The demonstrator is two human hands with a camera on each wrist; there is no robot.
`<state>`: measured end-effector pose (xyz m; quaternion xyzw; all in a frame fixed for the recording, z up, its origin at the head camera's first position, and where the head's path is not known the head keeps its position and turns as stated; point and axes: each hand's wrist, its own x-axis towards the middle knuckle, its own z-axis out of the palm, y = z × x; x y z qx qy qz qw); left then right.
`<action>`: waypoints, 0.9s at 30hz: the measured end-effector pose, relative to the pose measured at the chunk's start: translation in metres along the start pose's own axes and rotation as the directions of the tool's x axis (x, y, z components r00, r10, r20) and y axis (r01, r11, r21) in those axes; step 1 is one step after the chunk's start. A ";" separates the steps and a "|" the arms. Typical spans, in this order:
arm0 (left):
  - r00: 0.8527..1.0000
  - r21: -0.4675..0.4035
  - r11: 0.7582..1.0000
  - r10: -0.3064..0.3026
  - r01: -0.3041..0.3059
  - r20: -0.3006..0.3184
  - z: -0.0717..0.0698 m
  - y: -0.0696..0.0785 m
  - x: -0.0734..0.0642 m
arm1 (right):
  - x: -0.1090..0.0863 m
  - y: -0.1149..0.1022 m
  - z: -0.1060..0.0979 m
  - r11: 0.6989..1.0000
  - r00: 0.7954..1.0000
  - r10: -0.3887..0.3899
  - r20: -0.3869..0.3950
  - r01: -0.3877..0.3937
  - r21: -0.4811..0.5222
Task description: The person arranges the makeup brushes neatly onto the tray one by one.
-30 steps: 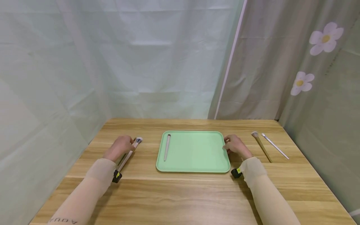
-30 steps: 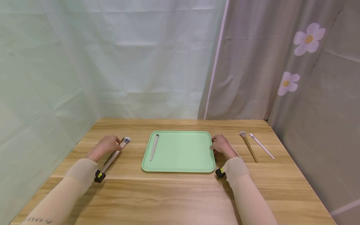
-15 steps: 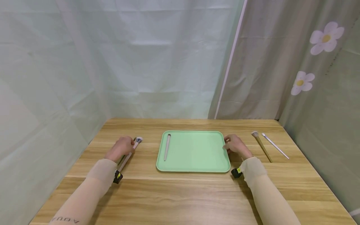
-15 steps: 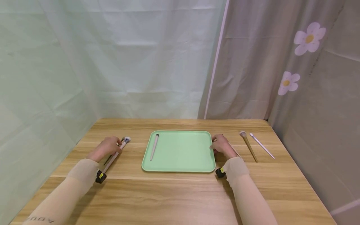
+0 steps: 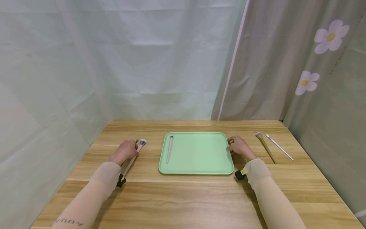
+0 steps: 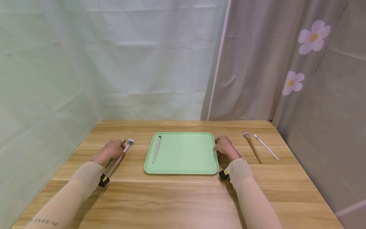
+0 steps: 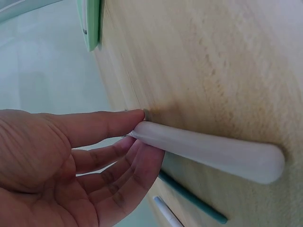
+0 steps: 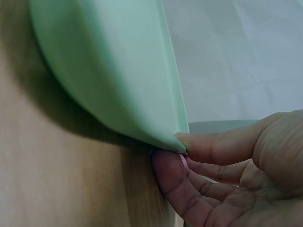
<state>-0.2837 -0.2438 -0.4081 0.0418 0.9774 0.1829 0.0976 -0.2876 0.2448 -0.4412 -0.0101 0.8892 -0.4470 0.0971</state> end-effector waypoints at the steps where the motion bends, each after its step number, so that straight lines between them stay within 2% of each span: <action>1: 1.000 -0.001 1.000 0.000 0.000 -0.002 0.000 0.000 0.000 | 0.001 0.000 0.000 1.000 1.000 0.009 0.000 -0.009 0.001; 7: 1.000 0.005 1.000 -0.001 0.001 -0.001 0.001 -0.001 0.002 | 0.003 0.003 0.001 1.000 1.000 0.021 -0.012 -0.021 -0.008; 14: 1.000 -0.040 0.999 -0.013 0.013 0.023 -0.004 -0.005 0.006 | 0.003 0.000 0.003 1.000 1.000 0.009 -0.011 -0.010 -0.017; 21: 0.999 -0.070 0.996 0.050 -0.051 -0.009 -0.012 -0.001 0.007 | 0.003 0.002 0.002 1.000 1.000 0.011 -0.011 -0.011 -0.021; 27: 0.997 -0.078 0.995 0.064 -0.066 -0.036 -0.013 0.001 0.010 | 0.001 0.001 0.001 1.000 1.000 -0.003 -0.005 0.003 -0.012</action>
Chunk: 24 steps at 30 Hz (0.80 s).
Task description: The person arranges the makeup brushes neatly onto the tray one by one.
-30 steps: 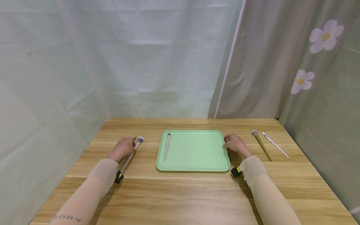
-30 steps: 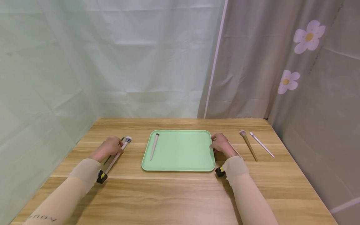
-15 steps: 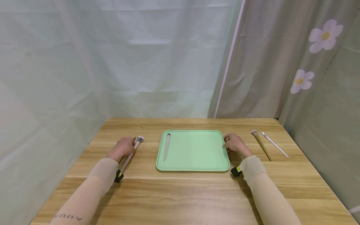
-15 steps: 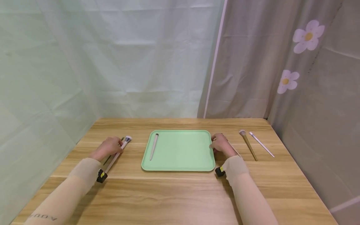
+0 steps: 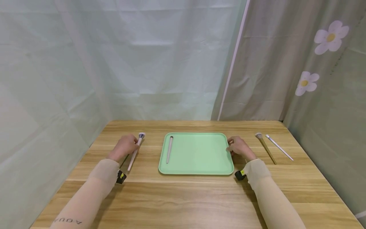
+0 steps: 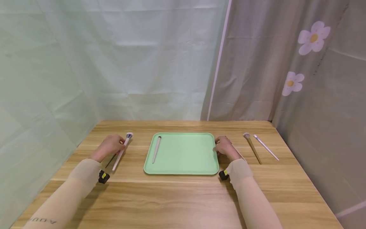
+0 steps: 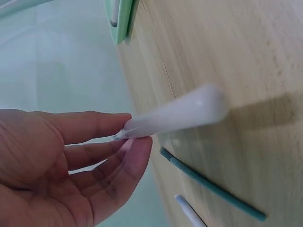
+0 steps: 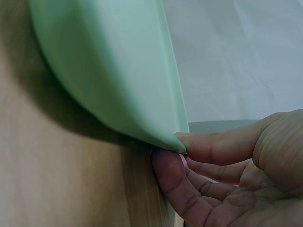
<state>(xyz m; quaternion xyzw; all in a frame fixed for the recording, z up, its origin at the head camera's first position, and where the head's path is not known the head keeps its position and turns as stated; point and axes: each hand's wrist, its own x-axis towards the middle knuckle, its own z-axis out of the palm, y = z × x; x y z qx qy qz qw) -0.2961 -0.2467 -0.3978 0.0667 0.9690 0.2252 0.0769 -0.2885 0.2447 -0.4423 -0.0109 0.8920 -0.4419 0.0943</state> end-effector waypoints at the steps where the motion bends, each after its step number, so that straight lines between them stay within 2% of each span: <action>1: 1.000 -0.002 1.000 0.001 -0.001 -0.008 0.000 0.000 0.001 | 0.000 0.000 0.000 1.000 1.000 -0.001 0.001 0.001 0.000; 6: 0.999 -0.020 1.000 0.009 -0.010 -0.042 0.002 0.004 0.004 | -0.001 0.000 0.000 1.000 1.000 -0.001 -0.003 0.001 0.008; 12: 0.999 -0.049 0.999 -0.002 0.001 -0.035 0.001 0.009 0.004 | 0.001 0.001 0.002 1.000 1.000 0.004 -0.010 -0.004 -0.001; 24: 0.999 -0.063 0.998 0.021 -0.023 -0.038 0.001 0.013 0.005 | 0.002 0.002 0.002 1.000 1.000 0.017 -0.007 -0.017 -0.008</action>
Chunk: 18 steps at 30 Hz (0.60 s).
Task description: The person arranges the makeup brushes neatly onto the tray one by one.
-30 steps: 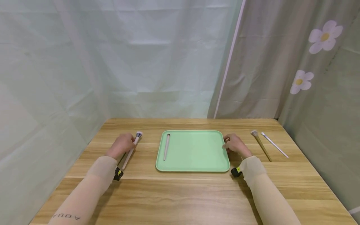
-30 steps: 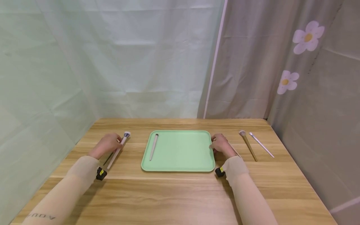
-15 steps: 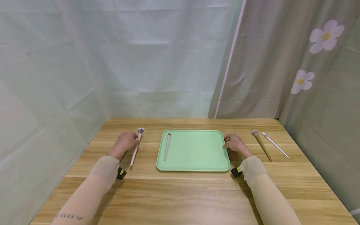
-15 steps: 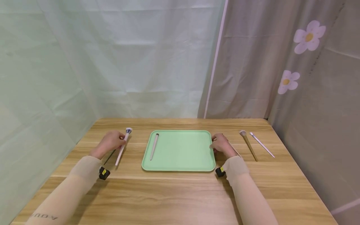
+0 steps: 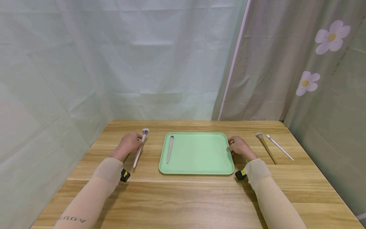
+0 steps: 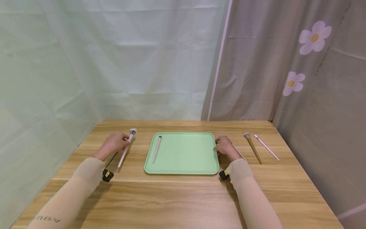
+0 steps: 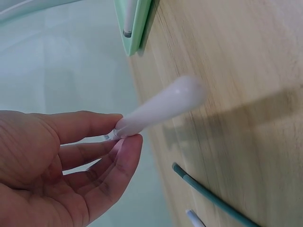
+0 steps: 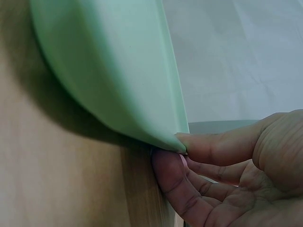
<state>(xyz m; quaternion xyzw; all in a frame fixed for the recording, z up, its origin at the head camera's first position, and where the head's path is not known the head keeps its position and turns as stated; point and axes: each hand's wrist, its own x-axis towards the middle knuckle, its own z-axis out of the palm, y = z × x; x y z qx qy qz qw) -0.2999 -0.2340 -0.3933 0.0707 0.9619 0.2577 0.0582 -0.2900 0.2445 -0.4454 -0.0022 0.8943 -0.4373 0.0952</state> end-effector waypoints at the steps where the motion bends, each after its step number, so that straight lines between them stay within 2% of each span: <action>1: 1.000 -0.001 1.000 0.001 -0.001 0.001 0.000 0.000 0.000 | 0.000 0.000 0.000 1.000 1.000 0.002 0.001 -0.002 0.001; 18: 0.999 0.036 0.999 0.026 -0.025 -0.024 0.004 0.018 0.001 | 0.001 0.000 0.000 1.000 1.000 0.003 0.002 -0.003 -0.015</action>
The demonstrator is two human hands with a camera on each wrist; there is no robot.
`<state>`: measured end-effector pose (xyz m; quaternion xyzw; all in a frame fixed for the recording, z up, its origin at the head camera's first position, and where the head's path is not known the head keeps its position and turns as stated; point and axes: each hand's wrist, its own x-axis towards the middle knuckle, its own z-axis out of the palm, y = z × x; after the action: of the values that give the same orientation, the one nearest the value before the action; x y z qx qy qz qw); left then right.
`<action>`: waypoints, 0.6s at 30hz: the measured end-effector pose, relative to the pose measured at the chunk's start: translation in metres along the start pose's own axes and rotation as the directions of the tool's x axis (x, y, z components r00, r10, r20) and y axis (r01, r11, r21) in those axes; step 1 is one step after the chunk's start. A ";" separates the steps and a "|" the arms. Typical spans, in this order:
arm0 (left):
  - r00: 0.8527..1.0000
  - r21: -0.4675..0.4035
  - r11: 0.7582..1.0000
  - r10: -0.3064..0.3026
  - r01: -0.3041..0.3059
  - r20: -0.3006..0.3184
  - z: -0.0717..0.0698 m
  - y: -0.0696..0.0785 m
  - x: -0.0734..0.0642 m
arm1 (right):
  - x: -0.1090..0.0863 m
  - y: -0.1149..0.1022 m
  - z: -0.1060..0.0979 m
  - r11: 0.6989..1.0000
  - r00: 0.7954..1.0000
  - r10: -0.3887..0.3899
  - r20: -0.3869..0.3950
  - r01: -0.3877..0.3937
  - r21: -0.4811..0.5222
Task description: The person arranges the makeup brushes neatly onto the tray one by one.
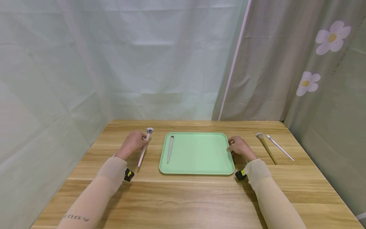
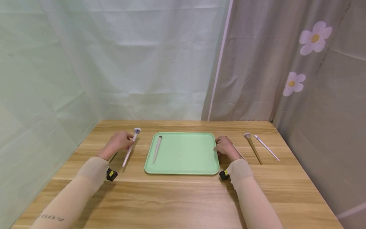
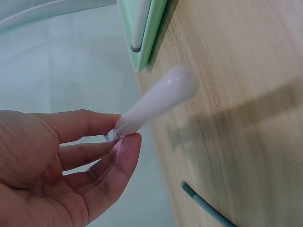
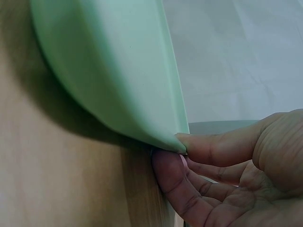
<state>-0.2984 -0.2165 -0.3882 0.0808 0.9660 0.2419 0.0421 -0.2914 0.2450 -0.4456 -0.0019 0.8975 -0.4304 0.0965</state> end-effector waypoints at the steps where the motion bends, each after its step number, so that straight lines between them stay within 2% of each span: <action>1: 1.000 0.001 1.000 0.000 0.000 0.000 0.000 0.000 0.000 | 0.000 0.000 0.000 1.000 1.000 0.002 0.000 -0.002 0.001; 8: 1.000 -0.003 1.000 0.013 -0.013 0.015 0.002 0.006 0.004 | -0.003 -0.003 0.000 1.000 1.000 0.009 0.003 -0.009 0.003; 18: 0.999 -0.010 1.000 -0.003 0.003 0.039 0.004 0.016 0.009 | -0.003 -0.004 -0.002 1.000 1.000 0.001 0.010 -0.001 0.005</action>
<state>-0.3043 -0.1992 -0.3841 0.0838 0.9639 0.2452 0.0617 -0.2893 0.2442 -0.4413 -0.0034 0.8958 -0.4328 0.1011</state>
